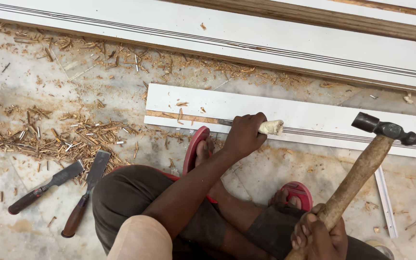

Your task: The person sits on the floor and uses a hammer and chisel to carve a groove along a long white wooden plank. They repeatedly strike the chisel to remove wood shavings and then use a knife to clear debris from the groove.

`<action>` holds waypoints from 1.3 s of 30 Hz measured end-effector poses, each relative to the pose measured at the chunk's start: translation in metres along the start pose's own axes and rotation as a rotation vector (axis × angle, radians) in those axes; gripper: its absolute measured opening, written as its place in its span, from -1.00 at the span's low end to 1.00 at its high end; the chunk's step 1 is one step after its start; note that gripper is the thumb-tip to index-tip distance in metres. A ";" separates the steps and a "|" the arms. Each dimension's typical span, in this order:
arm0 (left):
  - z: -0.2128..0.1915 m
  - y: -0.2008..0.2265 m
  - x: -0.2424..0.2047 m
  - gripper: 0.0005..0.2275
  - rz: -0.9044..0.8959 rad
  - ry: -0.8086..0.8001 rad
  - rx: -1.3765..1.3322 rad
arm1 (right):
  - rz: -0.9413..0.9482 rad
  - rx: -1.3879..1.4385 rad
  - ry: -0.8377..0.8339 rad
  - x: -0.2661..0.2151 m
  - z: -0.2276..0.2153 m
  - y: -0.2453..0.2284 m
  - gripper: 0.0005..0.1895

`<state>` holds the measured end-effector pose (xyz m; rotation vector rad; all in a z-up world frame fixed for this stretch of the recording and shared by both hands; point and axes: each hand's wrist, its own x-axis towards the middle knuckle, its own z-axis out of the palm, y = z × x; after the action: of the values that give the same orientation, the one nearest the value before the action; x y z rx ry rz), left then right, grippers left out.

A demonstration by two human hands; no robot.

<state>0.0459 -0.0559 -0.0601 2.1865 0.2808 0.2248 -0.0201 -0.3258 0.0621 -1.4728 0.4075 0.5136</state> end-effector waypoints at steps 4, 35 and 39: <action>0.000 0.001 0.001 -0.75 0.004 0.018 -0.017 | 0.016 -0.025 0.009 0.000 -0.001 -0.002 -0.80; 0.003 -0.004 0.002 -0.80 0.033 0.052 0.021 | 0.041 -0.074 0.014 -0.005 0.026 0.015 -0.73; -0.001 -0.006 0.007 -0.77 0.021 -0.004 0.041 | 0.340 -0.112 -0.152 -0.009 0.042 0.012 -0.74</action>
<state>0.0512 -0.0502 -0.0641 2.2316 0.2619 0.2279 -0.0364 -0.2842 0.0598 -1.4660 0.5186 0.9263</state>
